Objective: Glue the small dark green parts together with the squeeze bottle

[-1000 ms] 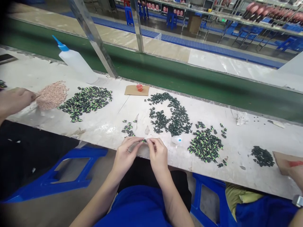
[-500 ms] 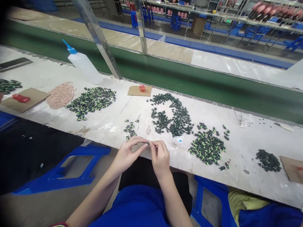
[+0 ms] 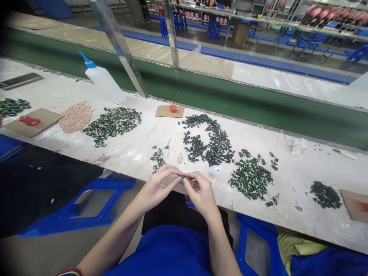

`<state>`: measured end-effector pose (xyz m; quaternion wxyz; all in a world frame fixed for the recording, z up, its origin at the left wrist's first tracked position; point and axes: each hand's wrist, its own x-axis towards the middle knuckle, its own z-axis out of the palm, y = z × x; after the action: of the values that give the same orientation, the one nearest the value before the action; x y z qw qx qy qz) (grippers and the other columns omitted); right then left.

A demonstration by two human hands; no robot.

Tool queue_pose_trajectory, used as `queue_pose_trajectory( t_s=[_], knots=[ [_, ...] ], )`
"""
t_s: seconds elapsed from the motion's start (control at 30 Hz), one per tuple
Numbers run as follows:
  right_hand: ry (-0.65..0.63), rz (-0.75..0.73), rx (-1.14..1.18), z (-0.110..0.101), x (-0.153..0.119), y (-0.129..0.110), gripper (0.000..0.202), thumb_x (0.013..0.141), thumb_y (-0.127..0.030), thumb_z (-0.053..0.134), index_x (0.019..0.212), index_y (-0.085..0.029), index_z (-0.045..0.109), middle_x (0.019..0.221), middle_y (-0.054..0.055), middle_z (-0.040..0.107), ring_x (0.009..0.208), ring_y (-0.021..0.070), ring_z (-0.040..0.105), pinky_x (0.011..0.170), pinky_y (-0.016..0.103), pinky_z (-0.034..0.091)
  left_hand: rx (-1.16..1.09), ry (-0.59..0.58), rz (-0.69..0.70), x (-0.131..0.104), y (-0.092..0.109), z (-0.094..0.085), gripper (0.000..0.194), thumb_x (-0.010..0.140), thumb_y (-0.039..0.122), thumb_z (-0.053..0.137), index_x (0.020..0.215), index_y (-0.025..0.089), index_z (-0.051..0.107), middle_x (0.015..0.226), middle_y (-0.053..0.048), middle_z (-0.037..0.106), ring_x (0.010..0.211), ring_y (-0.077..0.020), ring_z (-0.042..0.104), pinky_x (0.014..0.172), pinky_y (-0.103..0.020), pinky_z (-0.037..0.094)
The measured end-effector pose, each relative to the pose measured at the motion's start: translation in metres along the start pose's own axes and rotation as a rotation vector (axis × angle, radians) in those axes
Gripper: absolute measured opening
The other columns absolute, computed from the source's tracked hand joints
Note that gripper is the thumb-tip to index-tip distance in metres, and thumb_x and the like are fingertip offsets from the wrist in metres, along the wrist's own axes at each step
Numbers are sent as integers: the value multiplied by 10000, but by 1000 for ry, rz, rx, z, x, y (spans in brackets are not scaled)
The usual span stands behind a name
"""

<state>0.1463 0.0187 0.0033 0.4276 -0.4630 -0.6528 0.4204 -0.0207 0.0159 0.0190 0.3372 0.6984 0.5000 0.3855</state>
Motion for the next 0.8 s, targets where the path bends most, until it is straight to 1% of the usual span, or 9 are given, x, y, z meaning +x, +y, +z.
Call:
queue_pose_trajectory(
  t_s=[0.13, 0.27, 0.4, 0.53, 0.67, 0.8],
  knots=[
    [2, 21, 9, -3, -1, -2, 108, 830, -269, 595, 817, -193, 670, 764, 25, 662, 686, 142, 617, 611, 247, 508, 158, -55, 102, 3, 3, -3, 201, 908, 170, 468, 935, 232, 657, 856, -40, 683, 913, -197, 598, 830, -351, 395],
    [58, 55, 57, -1, -3, -3, 97, 791, -263, 610, 745, -183, 641, 654, 2, 613, 577, 123, 552, 552, 240, 469, 291, -30, 188, 6, 4, 1, 242, 912, 118, 431, 911, 235, 643, 779, -8, 688, 824, -179, 599, 803, -353, 328],
    [107, 64, 175, 2, -6, -3, 122, 772, -275, 601, 691, -189, 573, 606, -23, 538, 548, 112, 505, 532, 232, 445, 290, -5, 276, 8, 8, 3, 257, 912, 109, 423, 897, 243, 642, 750, 2, 677, 802, -169, 587, 820, -340, 316],
    [91, 90, 276, 4, -8, -2, 150, 765, -287, 595, 671, -194, 524, 611, -34, 501, 529, 100, 466, 516, 226, 426, 288, -10, 319, 7, 12, 0, 250, 912, 107, 421, 872, 236, 631, 721, 8, 659, 791, -167, 572, 839, -337, 313],
    [52, 118, 312, 5, -9, 2, 182, 765, -307, 601, 664, -196, 497, 612, -37, 489, 528, 97, 448, 518, 227, 416, 309, -33, 328, 3, 10, 0, 249, 910, 92, 410, 873, 226, 618, 731, 4, 653, 800, -163, 569, 847, -341, 314],
    [52, 92, 295, 2, -14, 4, 187, 768, -284, 596, 646, -195, 485, 595, -41, 469, 515, 90, 421, 497, 220, 391, 323, -83, 341, 1, 7, 3, 283, 910, 74, 389, 900, 229, 626, 763, -6, 662, 828, -162, 577, 863, -359, 338]
  ],
)
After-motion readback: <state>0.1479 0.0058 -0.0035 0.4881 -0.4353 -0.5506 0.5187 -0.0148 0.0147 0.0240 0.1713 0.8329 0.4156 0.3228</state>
